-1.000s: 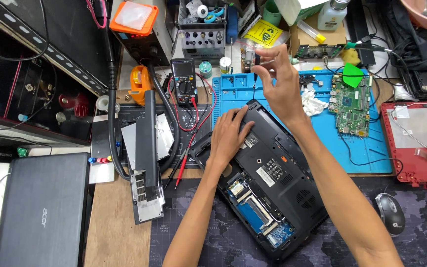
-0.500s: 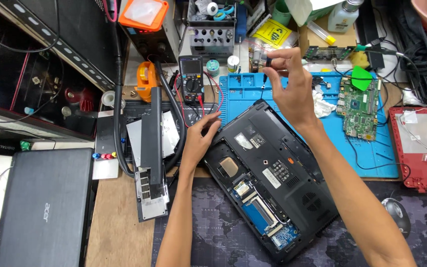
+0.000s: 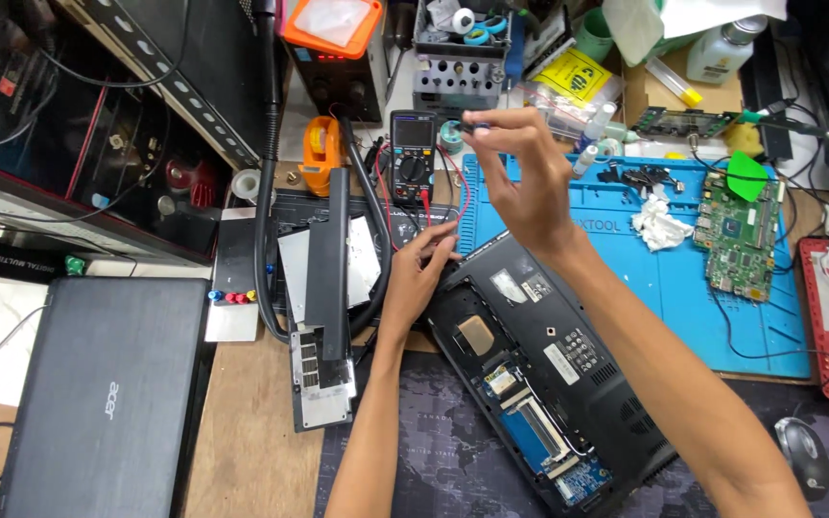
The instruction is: Disassembling a laptop by removing screws and prying apart the outer casing to access internal components.
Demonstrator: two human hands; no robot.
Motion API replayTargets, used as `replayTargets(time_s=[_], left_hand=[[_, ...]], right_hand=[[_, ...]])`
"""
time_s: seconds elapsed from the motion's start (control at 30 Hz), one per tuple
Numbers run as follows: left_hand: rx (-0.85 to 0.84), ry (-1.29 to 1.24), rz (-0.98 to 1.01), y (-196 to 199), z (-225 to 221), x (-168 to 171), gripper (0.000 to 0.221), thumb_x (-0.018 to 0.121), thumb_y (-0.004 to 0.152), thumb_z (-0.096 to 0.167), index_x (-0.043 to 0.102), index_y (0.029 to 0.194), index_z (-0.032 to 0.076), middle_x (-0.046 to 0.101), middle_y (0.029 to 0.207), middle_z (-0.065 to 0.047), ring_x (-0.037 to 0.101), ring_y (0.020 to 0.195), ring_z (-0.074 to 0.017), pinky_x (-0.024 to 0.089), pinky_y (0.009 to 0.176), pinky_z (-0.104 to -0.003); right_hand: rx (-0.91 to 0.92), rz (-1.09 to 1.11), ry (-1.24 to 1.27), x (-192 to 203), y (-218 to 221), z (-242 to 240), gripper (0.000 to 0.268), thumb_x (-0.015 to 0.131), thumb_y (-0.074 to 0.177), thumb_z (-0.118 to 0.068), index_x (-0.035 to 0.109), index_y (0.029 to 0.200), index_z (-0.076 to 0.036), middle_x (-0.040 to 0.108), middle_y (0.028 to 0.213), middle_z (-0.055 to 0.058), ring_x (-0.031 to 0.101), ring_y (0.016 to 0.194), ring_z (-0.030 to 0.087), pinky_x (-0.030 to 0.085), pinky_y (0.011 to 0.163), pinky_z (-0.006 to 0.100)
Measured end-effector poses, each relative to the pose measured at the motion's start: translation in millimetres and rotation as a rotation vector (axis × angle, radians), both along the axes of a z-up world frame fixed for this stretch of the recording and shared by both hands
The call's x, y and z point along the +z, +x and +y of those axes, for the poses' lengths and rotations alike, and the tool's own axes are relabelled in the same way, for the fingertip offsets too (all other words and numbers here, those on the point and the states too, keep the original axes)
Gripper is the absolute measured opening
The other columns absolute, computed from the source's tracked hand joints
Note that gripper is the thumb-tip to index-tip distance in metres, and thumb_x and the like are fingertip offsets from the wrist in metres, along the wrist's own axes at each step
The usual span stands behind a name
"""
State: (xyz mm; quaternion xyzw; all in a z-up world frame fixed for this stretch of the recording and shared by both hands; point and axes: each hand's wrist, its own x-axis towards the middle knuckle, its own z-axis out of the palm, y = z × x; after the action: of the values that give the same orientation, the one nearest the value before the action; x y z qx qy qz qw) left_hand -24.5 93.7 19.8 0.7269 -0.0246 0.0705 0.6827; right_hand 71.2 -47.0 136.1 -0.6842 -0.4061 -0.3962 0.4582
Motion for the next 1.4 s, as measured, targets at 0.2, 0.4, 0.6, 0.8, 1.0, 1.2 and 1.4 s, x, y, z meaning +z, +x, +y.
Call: replayTargets(time_s=[0.2, 0.4, 0.6, 0.8, 1.0, 1.2, 1.4], left_hand=[[-0.004, 0.003, 0.098, -3.8, 0.1, 17.7, 0.043, 0.056, 0.101, 0.04, 0.069, 0.128, 0.01, 0.076, 0.116, -0.006, 0.079, 0.092, -0.017, 0.051, 0.081, -0.024], [-0.002, 0.019, 0.139, -5.1, 1.5, 23.2, 0.047, 0.054, 0.1, 0.044, 0.068, 0.13, 0.012, 0.078, 0.112, -0.008, 0.077, 0.093, -0.018, 0.055, 0.084, -0.029], [-0.014, 0.006, 0.175, -2.0, 2.4, 22.0, 0.046, 0.055, 0.1, 0.041, 0.067, 0.132, 0.01, 0.075, 0.122, -0.007, 0.076, 0.093, -0.018, 0.056, 0.089, -0.031], [-0.009, -0.016, 0.139, -3.3, 2.1, 20.9, 0.038, 0.055, 0.102, 0.029, 0.068, 0.129, 0.007, 0.076, 0.117, -0.008, 0.075, 0.094, -0.0191, 0.057, 0.088, -0.031], [-0.004, -0.004, 0.167, -4.1, 1.5, 24.5, 0.038, 0.055, 0.101, 0.031, 0.068, 0.129, 0.009, 0.076, 0.114, -0.007, 0.076, 0.095, -0.0181, 0.055, 0.087, -0.03], [0.03, -0.04, 0.019, -4.5, -0.2, 10.3, 0.029, 0.059, 0.105, 0.014, 0.07, 0.131, 0.008, 0.075, 0.108, -0.021, 0.078, 0.093, -0.0311, 0.06, 0.086, -0.042], [0.044, 0.047, -0.003, -4.6, -3.3, 9.7, 0.028, 0.057, 0.105, 0.014, 0.07, 0.13, 0.008, 0.075, 0.109, -0.023, 0.078, 0.093, -0.031, 0.059, 0.087, -0.043]], right_hand=[[0.073, -0.02, -0.189, -7.9, 27.9, 16.7, 0.019, 0.063, 0.105, 0.014, 0.053, 0.111, -0.001, 0.065, 0.12, 0.025, 0.071, 0.1, 0.036, 0.058, 0.068, 0.036], [0.046, -0.009, -0.274, -11.1, 51.3, 29.5, 0.02, 0.063, 0.104, 0.017, 0.054, 0.111, 0.0, 0.063, 0.116, 0.023, 0.063, 0.074, 0.028, 0.048, 0.055, 0.033], [-0.026, 0.029, -0.354, -22.8, 65.2, 41.8, 0.008, 0.067, 0.103, 0.009, 0.06, 0.104, 0.004, 0.067, 0.115, 0.021, 0.069, 0.079, 0.029, 0.058, 0.058, 0.036], [-0.298, -0.053, -0.417, -42.2, 78.1, 38.4, 0.012, 0.081, 0.098, -0.003, 0.071, 0.103, -0.008, 0.068, 0.108, 0.006, 0.054, 0.096, 0.025, 0.04, 0.08, 0.038], [-0.352, -0.049, -0.559, -40.1, 57.1, 20.3, 0.064, 0.057, 0.088, 0.022, 0.067, 0.138, -0.018, 0.056, 0.122, 0.013, 0.054, 0.098, 0.027, 0.037, 0.081, 0.04], [-0.326, 0.198, -0.529, -45.2, 12.7, -16.6, 0.05, 0.048, 0.107, -0.001, 0.055, 0.151, -0.021, 0.05, 0.126, 0.007, 0.059, 0.108, 0.022, 0.039, 0.091, 0.036], [-0.309, 0.544, -0.691, -62.6, -63.3, -73.2, 0.031, 0.061, 0.106, -0.024, 0.063, 0.137, -0.02, 0.056, 0.114, 0.0, 0.064, 0.105, 0.022, 0.047, 0.092, 0.043]])
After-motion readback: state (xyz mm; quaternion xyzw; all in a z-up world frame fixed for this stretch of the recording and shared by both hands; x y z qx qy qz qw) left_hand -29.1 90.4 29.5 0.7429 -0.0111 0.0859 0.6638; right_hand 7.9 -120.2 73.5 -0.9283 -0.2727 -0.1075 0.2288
